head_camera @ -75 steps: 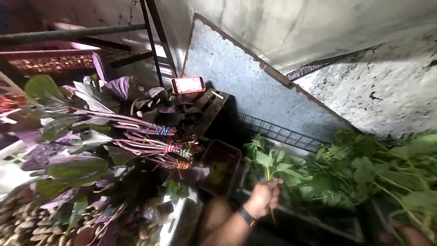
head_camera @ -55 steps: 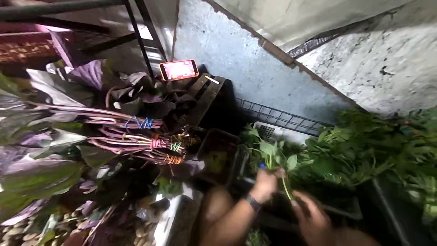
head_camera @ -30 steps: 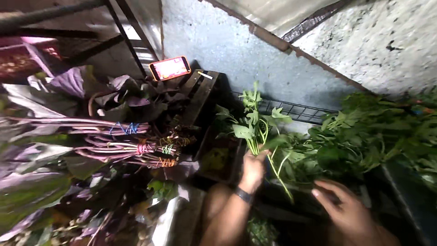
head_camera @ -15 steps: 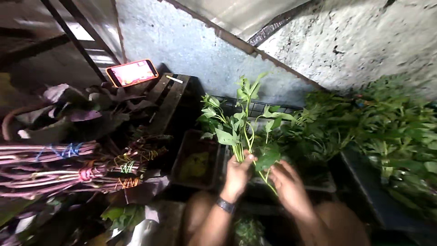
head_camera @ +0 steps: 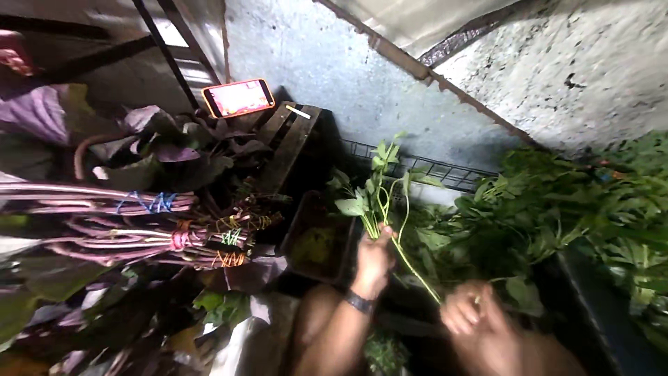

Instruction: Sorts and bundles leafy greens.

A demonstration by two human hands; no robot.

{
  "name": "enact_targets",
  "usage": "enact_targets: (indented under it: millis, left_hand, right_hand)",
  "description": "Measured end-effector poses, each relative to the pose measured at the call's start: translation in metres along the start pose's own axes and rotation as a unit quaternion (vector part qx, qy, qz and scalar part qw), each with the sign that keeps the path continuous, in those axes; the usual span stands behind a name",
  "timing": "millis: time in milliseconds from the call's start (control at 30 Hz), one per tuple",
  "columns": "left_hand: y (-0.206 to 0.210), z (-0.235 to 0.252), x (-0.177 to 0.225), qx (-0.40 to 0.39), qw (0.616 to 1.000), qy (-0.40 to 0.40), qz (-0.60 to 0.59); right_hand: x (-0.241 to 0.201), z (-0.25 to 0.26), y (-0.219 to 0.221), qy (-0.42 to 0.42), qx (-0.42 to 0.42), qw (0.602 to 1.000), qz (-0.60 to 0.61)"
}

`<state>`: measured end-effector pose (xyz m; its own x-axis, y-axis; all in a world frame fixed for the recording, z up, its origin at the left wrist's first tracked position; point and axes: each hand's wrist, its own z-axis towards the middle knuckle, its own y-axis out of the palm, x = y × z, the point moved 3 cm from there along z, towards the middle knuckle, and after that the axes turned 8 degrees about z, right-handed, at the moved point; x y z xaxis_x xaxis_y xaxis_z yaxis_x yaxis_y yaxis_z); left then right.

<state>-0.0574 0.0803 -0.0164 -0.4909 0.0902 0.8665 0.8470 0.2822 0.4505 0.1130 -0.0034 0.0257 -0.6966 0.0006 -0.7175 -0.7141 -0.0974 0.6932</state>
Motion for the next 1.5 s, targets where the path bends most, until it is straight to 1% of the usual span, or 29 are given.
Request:
enact_targets:
  millis: [67,133,200,267,333,400,467,500,533,600,667,700,767,800,867,933,1000,1033,1067,1133,1167,1200,1233,1300,1367,1400,1433,1467,1500]
  left_hand:
    - [-0.002,0.001,0.004,-0.015,1.000,0.008,0.000]
    - [0.000,-0.003,0.004,-0.053,0.998,0.018,0.006]
    - [0.006,-0.010,0.000,-0.083,0.996,0.018,0.020]
    - [0.013,-0.017,-0.004,-0.108,0.993,0.016,0.033]
    - [0.018,-0.021,-0.008,-0.125,0.991,0.018,0.052]
    - [0.020,-0.026,-0.012,-0.132,0.988,0.019,0.074]
    - [0.021,-0.030,-0.015,-0.135,0.987,0.016,0.090]
    - [0.021,-0.030,-0.016,-0.135,0.986,0.015,0.091]
    - [0.020,-0.029,-0.017,-0.133,0.987,0.012,0.085]
    - [0.017,-0.023,-0.016,-0.129,0.990,0.009,0.064]
    - [0.017,-0.018,-0.015,-0.126,0.991,-0.003,0.050]
    - [0.018,-0.017,-0.016,-0.126,0.991,-0.010,0.044]
    - [0.020,-0.017,-0.017,-0.122,0.992,-0.026,0.037]
    - [0.021,-0.017,-0.018,-0.117,0.992,-0.032,0.031]
    - [0.019,-0.013,-0.019,-0.093,0.995,-0.042,0.009]
    - [0.017,-0.008,-0.015,-0.076,0.996,-0.045,0.001]
    - [0.018,-0.009,-0.015,-0.098,0.994,-0.056,0.010]
    - [0.021,-0.011,-0.017,-0.118,0.991,-0.061,0.015]
    - [0.024,-0.014,-0.020,-0.136,0.989,-0.063,0.016]
    - [0.030,-0.019,-0.026,-0.166,0.984,-0.062,0.015]
    - [0.031,-0.022,-0.028,-0.178,0.982,-0.063,0.008]
    - [0.032,-0.025,-0.028,-0.192,0.979,-0.066,-0.005]
    - [0.032,-0.027,-0.027,-0.206,0.976,-0.072,-0.024]
    - [0.030,-0.030,-0.029,-0.230,0.966,-0.096,-0.074]
    - [0.028,-0.032,-0.032,-0.230,0.960,-0.129,-0.097]
    - [0.027,-0.031,-0.032,-0.231,0.958,-0.140,-0.095]
    - [0.027,-0.030,-0.032,-0.230,0.958,-0.146,-0.090]
    - [0.028,-0.028,-0.031,-0.226,0.959,-0.148,-0.083]
    - [0.030,-0.027,-0.030,-0.219,0.961,-0.149,-0.075]
  right_hand:
    - [-0.019,-0.002,-0.005,0.001,0.023,1.000,-0.007]
    - [-0.034,0.010,-0.013,-0.006,0.025,1.000,0.012]
    - [-0.039,0.027,-0.020,0.033,0.035,0.999,0.020]
    - [-0.033,0.042,-0.023,0.078,0.074,0.994,-0.024]
    - [-0.021,0.059,-0.020,0.100,0.083,0.987,-0.095]
    - [-0.010,0.071,-0.010,0.094,0.076,0.978,-0.168]
    - [-0.002,0.077,0.002,0.058,0.097,0.973,-0.199]
    - [0.002,0.079,0.006,0.041,0.125,0.975,-0.181]
    - [0.006,0.080,0.008,0.031,0.160,0.978,-0.130]
    - [0.010,0.081,0.006,0.027,0.221,0.975,0.022]
    - [0.010,0.079,-0.006,0.025,0.220,0.962,0.161]
    - [0.011,0.077,-0.011,0.025,0.211,0.955,0.205]
    - [0.011,0.068,-0.015,0.039,0.209,0.951,0.227]
    - [0.009,0.062,-0.017,0.045,0.208,0.955,0.208]
    - [-0.005,0.050,-0.025,0.036,0.202,0.970,0.133]
    - [-0.023,0.044,-0.042,0.006,0.188,0.982,0.011]
    - [-0.037,0.042,-0.055,0.000,0.173,0.975,-0.139]
    - [-0.039,0.039,-0.058,-0.005,0.139,0.965,-0.223]
    - [-0.037,0.035,-0.058,-0.023,0.101,0.945,-0.311]
    - [-0.022,0.025,-0.058,-0.074,0.001,0.882,-0.465]
    - [-0.012,0.020,-0.057,-0.097,-0.027,0.855,-0.509]
    - [-0.003,0.017,-0.056,-0.119,-0.032,0.836,-0.534]
    - [0.004,0.014,-0.055,-0.142,-0.021,0.828,-0.542]
    - [0.009,0.013,-0.057,-0.177,-0.022,0.833,-0.524]
    - [0.012,0.015,-0.067,-0.182,-0.067,0.852,-0.486]
    - [0.013,0.016,-0.072,-0.170,-0.082,0.866,-0.463]
    - [0.010,0.017,-0.074,-0.149,-0.073,0.879,-0.447]
    - [0.004,0.019,-0.072,-0.117,-0.030,0.890,-0.439]
    - [-0.003,0.022,-0.070,-0.067,0.035,0.904,-0.422]
